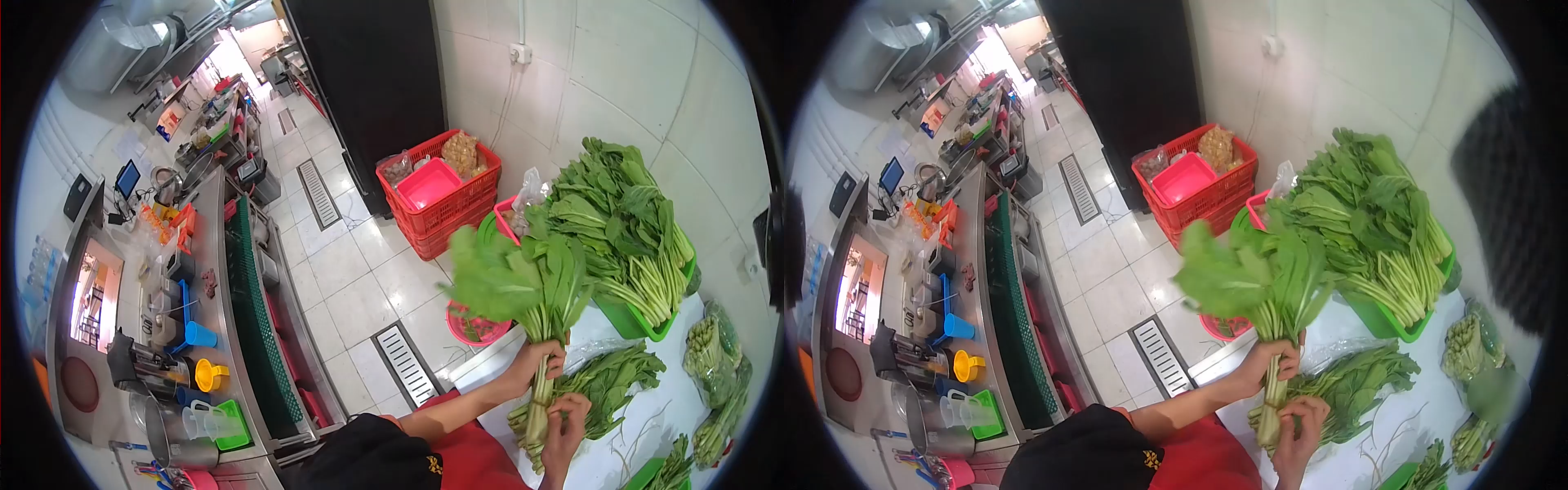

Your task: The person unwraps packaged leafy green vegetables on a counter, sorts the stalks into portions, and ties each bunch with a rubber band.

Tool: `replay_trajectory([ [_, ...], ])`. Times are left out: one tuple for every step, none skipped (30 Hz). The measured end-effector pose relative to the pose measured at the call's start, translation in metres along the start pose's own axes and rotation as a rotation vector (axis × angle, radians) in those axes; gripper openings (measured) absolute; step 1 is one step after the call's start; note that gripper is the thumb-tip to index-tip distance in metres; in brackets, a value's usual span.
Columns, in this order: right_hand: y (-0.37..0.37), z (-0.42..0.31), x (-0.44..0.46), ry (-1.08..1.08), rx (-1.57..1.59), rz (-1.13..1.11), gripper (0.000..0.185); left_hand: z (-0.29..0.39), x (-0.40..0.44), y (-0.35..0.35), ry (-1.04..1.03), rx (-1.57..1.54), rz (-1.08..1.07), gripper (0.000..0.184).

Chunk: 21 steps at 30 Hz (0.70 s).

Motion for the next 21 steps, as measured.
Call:
replay_trajectory([
  [-0.008, -0.005, 0.000, 0.029, 0.054, -0.111, 0.002, 0.004, 0.001, 0.003, -0.011, 0.003, -0.005, 0.022],
  [-0.013, -0.007, 0.000, 0.005, 0.099, -0.215, 0.008, -0.008, 0.000, 0.005, 0.125, -0.054, -0.021, 0.024],
  [-0.012, -0.004, 0.001, 0.014, 0.097, -0.214, 0.008, -0.021, -0.003, 0.004, 0.262, -0.111, -0.038, 0.025],
  [-0.018, 0.009, 0.002, -0.064, 0.203, -0.284, 0.017, -0.025, -0.001, 0.004, 0.285, -0.161, -0.040, 0.028],
  [-0.024, 0.016, 0.000, -0.144, 0.308, -0.355, 0.027, -0.026, 0.000, 0.005, 0.280, -0.161, -0.044, 0.028],
  [-0.026, 0.009, 0.001, -0.226, 0.379, -0.371, 0.030, -0.027, 0.001, 0.008, 0.257, -0.173, -0.019, 0.028],
  [-0.026, 0.008, 0.002, -0.222, 0.372, -0.374, 0.030, -0.027, 0.002, 0.010, 0.233, -0.185, 0.005, 0.028],
  [-0.025, 0.007, 0.004, -0.178, 0.173, -0.375, 0.032, -0.027, 0.001, 0.008, 0.228, -0.189, 0.000, 0.028],
  [-0.025, 0.007, 0.005, -0.134, -0.024, -0.373, 0.034, -0.012, -0.001, 0.012, 0.073, -0.008, 0.067, 0.021],
  [-0.024, 0.004, 0.005, -0.017, -0.153, -0.319, 0.026, 0.004, -0.005, 0.015, -0.083, 0.174, 0.134, 0.015],
  [-0.023, 0.003, 0.005, -0.014, -0.155, -0.319, 0.026, 0.004, -0.005, 0.017, -0.085, 0.173, 0.131, 0.015],
  [-0.024, 0.010, 0.003, -0.129, -0.074, -0.348, 0.017, 0.011, -0.006, 0.020, -0.148, 0.258, 0.137, 0.009],
  [-0.026, 0.018, 0.000, -0.244, 0.008, -0.378, 0.010, 0.018, -0.008, 0.020, -0.211, 0.343, 0.145, 0.008],
  [-0.027, 0.024, -0.001, -0.243, 0.007, -0.380, 0.010, 0.020, -0.010, 0.021, -0.212, 0.341, 0.146, 0.008],
  [-0.026, 0.030, 0.000, -0.260, 0.101, -0.353, 0.009, 0.026, -0.012, 0.015, -0.221, 0.372, 0.125, 0.011],
  [-0.025, 0.033, 0.000, -0.277, 0.195, -0.327, 0.017, 0.029, -0.015, 0.010, -0.230, 0.403, 0.105, 0.015],
  [-0.023, 0.033, 0.001, -0.276, 0.194, -0.334, 0.017, 0.029, -0.016, 0.009, -0.233, 0.399, 0.110, 0.015],
  [-0.017, 0.032, 0.006, -0.392, 0.278, -0.278, 0.015, 0.026, -0.017, 0.007, -0.210, 0.427, 0.096, 0.015],
  [-0.013, 0.033, 0.009, -0.509, 0.362, -0.222, 0.014, 0.023, -0.018, 0.005, -0.187, 0.456, 0.083, 0.015],
  [-0.006, 0.028, 0.014, -0.481, 0.285, -0.168, 0.008, 0.022, -0.020, 0.001, -0.191, 0.447, 0.073, 0.015],
  [-0.007, 0.025, 0.014, -0.480, 0.283, -0.172, 0.008, 0.021, -0.023, -0.001, -0.194, 0.444, 0.075, 0.015],
])
Point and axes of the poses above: each hand's wrist, its own x-axis towards the middle knuckle, its own y-axis out of the back of the hand, z = x × y, the point moved 9 cm from there along x, towards the middle knuckle, and after that the axes turned 1 degree about -z, right-handed, at the moved point
